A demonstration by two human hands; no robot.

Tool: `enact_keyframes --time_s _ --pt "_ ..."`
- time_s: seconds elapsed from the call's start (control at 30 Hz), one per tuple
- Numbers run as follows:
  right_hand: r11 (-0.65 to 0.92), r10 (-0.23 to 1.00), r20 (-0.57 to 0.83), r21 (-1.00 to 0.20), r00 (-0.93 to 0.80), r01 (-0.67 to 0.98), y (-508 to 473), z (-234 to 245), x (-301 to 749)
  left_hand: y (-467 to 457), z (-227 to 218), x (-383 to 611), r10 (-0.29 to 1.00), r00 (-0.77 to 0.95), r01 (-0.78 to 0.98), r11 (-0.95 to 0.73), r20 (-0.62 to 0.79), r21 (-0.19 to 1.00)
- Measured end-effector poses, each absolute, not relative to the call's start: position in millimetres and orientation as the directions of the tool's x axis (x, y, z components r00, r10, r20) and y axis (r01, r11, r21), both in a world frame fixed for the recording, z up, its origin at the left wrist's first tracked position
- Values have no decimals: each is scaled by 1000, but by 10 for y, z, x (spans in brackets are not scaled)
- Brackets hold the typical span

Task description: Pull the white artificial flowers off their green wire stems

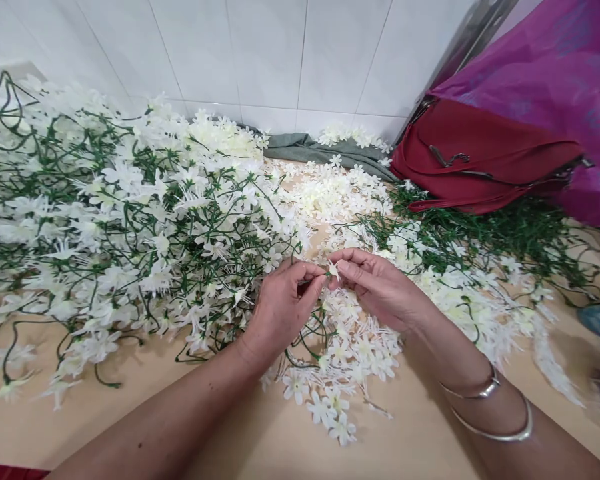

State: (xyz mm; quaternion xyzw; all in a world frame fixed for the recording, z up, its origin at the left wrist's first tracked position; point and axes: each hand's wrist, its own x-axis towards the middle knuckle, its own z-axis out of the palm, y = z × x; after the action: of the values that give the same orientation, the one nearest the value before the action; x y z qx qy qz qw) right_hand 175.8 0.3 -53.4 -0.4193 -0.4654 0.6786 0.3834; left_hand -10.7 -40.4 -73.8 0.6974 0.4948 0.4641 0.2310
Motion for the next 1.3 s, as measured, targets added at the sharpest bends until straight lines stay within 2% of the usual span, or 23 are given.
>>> enact_keyframes --time_s 0.23,0.43,0.7,0.83,0.93,1.03,1.17,1.27,1.3 --pt "-253 905 -187 -959 -382 -129 14 -534 1764 -406 -720 -112 913 112 433 -399 391 808" --pt "-199 911 -170 -979 -375 -40 -1 -560 1742 -399 -726 -121 916 113 444 -394 386 805" --pt "-208 906 -202 -978 -371 26 -9 -580 1744 -390 -749 -138 915 114 442 -396 388 805" --pt "-211 900 -193 -977 -390 -3 -15 -561 1736 -396 -723 -123 905 121 422 -418 407 804" --pt "-208 908 -162 -975 -386 -79 -11 -524 1750 -415 -666 -109 853 83 459 -491 515 740" --pt "-162 943 -119 -980 -310 -117 25 -481 1821 -448 -559 -119 771 -20 524 -535 637 663" --pt "-2 990 17 -990 -138 -138 118 -477 1955 -500 -363 -190 681 -218 515 -529 699 675" --pt "105 991 112 -990 -75 -91 168 -516 2000 -513 -253 -292 541 -314 634 -492 780 597" --pt "129 988 132 -991 -77 -46 170 -528 2000 -504 -234 -335 536 -297 659 -484 790 576"
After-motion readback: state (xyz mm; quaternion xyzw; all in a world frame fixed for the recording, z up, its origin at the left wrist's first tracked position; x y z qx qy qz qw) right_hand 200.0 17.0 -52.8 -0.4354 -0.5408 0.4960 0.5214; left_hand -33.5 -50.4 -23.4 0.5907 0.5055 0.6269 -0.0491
